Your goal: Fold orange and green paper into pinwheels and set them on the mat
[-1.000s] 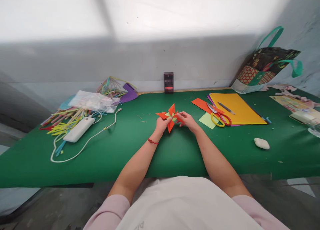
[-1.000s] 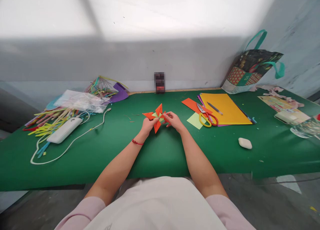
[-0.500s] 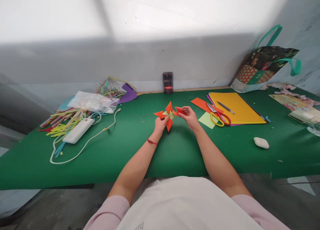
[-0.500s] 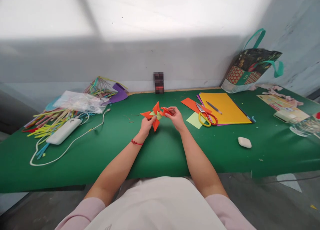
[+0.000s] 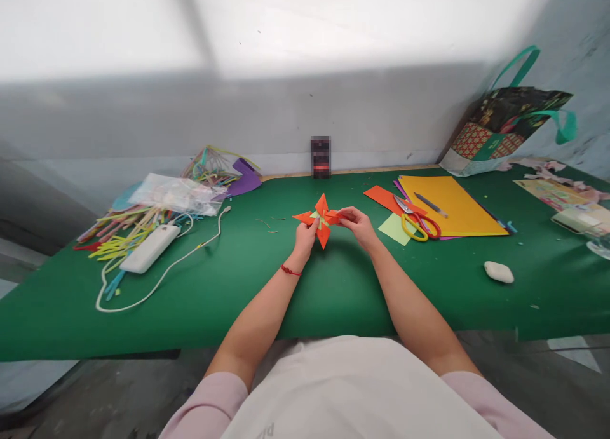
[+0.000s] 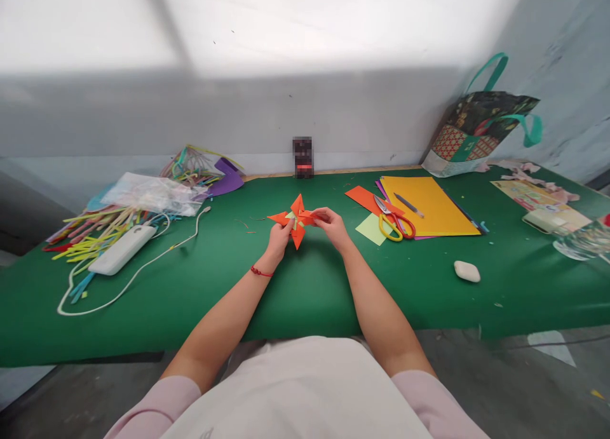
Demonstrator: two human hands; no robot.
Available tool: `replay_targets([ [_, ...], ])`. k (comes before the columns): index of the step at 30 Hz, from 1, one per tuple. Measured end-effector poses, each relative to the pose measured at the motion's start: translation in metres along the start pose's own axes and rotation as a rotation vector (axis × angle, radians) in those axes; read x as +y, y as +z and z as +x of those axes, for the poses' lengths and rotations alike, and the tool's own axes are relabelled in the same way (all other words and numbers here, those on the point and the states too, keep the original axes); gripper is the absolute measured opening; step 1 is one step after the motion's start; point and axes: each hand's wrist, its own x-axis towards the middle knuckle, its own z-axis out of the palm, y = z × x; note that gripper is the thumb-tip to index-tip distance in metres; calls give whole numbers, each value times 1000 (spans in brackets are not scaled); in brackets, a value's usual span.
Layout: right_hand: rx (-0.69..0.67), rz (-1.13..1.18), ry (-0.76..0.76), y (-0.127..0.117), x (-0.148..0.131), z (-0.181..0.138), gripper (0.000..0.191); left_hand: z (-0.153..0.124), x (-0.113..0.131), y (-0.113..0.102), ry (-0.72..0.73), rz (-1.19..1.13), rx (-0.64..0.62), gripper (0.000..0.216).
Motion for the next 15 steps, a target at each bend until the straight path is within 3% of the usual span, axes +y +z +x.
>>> replay_targets([
  [6, 35, -116, 40, -2, -2, 0, 20, -2, 1, 2, 10, -19, -2, 35],
  [15, 37, -108, 33, -2, 1, 1, 19, 2, -2, 1, 22, -61, 22, 31],
])
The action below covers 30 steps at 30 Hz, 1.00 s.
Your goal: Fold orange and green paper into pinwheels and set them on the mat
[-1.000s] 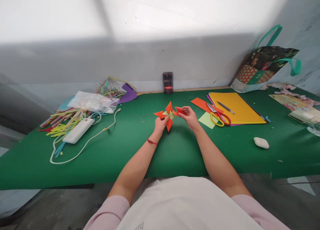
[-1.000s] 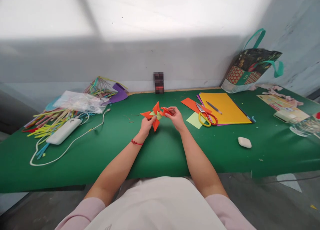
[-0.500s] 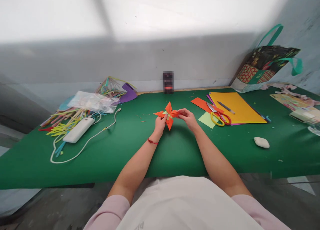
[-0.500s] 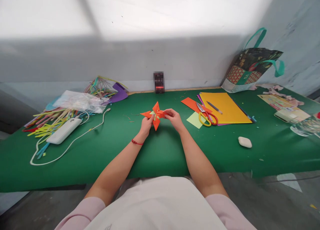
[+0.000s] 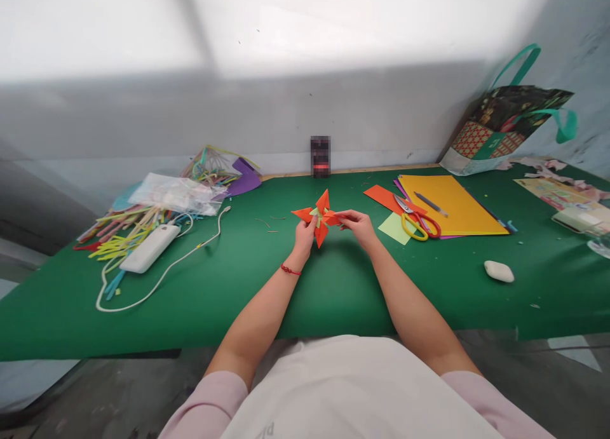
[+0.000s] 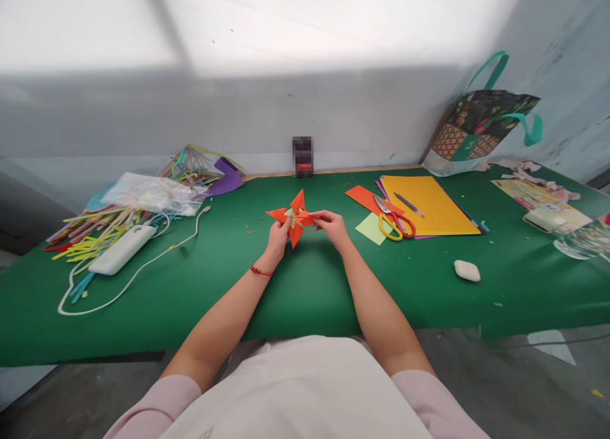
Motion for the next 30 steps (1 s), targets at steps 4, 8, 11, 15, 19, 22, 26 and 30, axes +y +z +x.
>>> replay_targets([
  [4, 9, 0, -16, 0, 2, 1, 16, 0, 0, 0, -1, -12, -8, 31],
  [8, 17, -5, -23, -1, 4, 2, 16, -2, 2, 0, -3, -12, -38, 35],
  [11, 12, 0, -19, 0, 5, 3, 15, -5, 5, 1, 16, -18, -77, 35],
  [15, -27, 1, -5, 0, 4, 2, 15, -7, 9, 2, 55, -21, -99, 35],
  [19, -91, 16, 19, -1, -1, 0, 30, -5, 9, 1, 75, -18, -91, 35],
  [22, -61, 2, 43, -1, -4, -1, 36, -5, 8, 2, 83, -17, -96, 37],
  [26, -36, -102, 50, 2, -5, -3, 34, -7, 7, 4, 76, -4, -117, 34],
  [30, -22, -94, 46, 0, -3, -1, 40, -6, 4, 4, 68, 16, -80, 29],
])
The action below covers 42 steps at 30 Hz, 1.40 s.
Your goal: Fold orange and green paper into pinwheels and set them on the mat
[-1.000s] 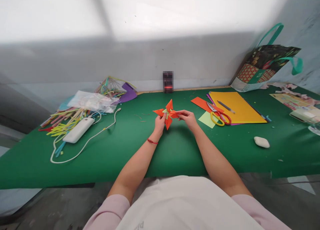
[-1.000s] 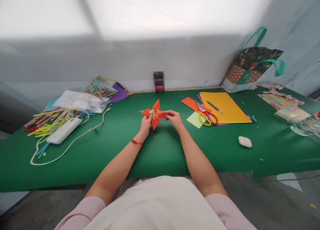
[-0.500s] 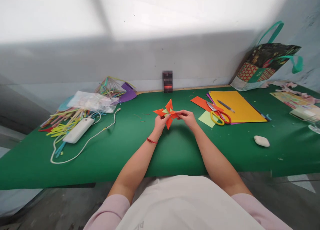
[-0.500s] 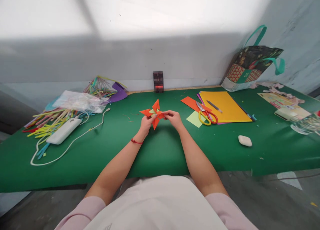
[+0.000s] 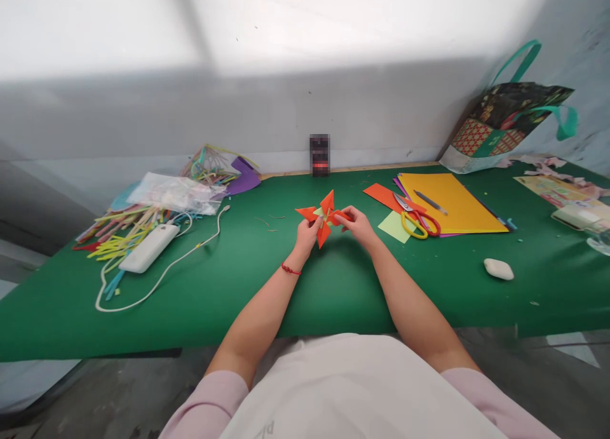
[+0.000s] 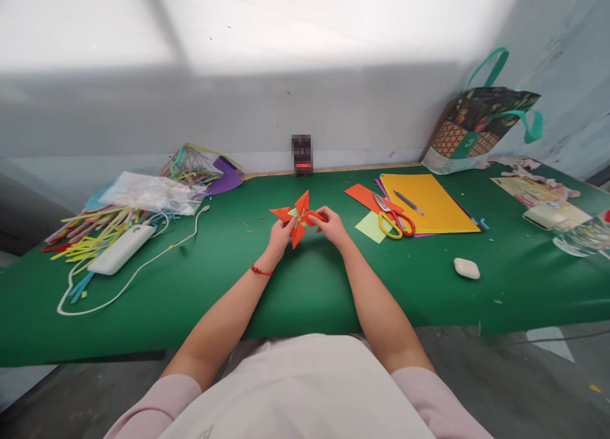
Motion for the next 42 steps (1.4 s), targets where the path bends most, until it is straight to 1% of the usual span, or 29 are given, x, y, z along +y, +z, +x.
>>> replay_targets([
  [5, 134, 0, -7, -9, 1, 5, 43, 3, -2, -2, 4, 20, 38, 27],
  [7, 156, -19, -3, -10, 1, 4, 43, 4, -3, -2, 10, 26, 42, 27],
  [11, 112, -35, 32, -7, -1, 2, 38, 3, -3, -1, 27, 34, 43, 28],
  [16, 148, 5, 25, -9, -2, 2, 39, 2, -2, -1, 40, 38, 49, 28],
  [20, 91, -6, 32, -8, -3, 0, 37, 2, -2, -1, 51, 35, 49, 29],
  [22, 86, -15, 31, -5, -3, -1, 37, 2, -1, -1, 60, 33, 45, 30],
  [24, 103, -32, 4, -2, -3, -1, 38, 2, -1, -1, 66, 30, 42, 31],
  [29, 160, -87, -118, 3, -2, -2, 36, 2, -1, -1, 69, 28, 30, 31],
  [33, 138, -143, -152, 3, -3, -4, 30, 2, -1, -1, 65, 28, 29, 32],
  [37, 135, -177, -237, 1, -4, -4, 22, 2, -1, 0, 60, 25, 32, 31],
  [42, 130, -199, -301, -2, -3, -2, 21, 1, -2, -1, 50, 20, 29, 31],
])
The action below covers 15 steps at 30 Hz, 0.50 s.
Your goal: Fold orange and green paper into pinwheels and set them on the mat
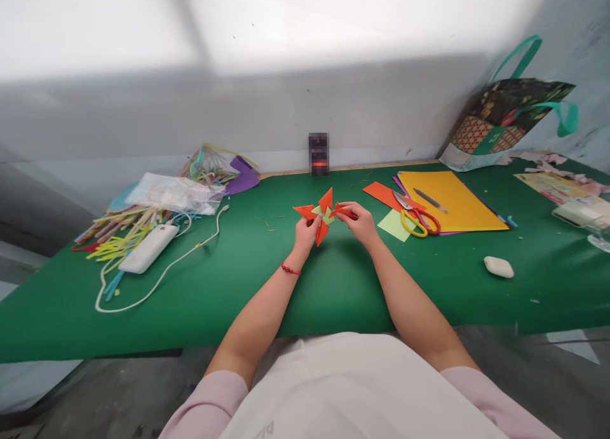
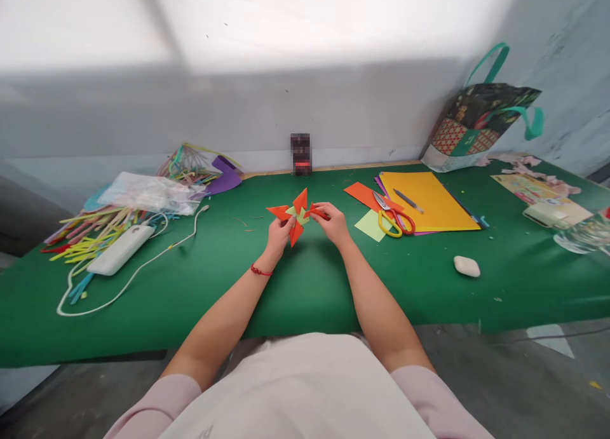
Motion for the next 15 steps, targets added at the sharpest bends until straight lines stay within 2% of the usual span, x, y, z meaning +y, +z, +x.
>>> replay_targets([
  [11, 8, -121, -162, -5, -10, -3, 27, -4, 5, 0, -7, -18, -62, 35],
  [15, -24, -139, -167, -3, -9, -4, 25, -6, 7, 1, 16, 29, -62, 32],
])
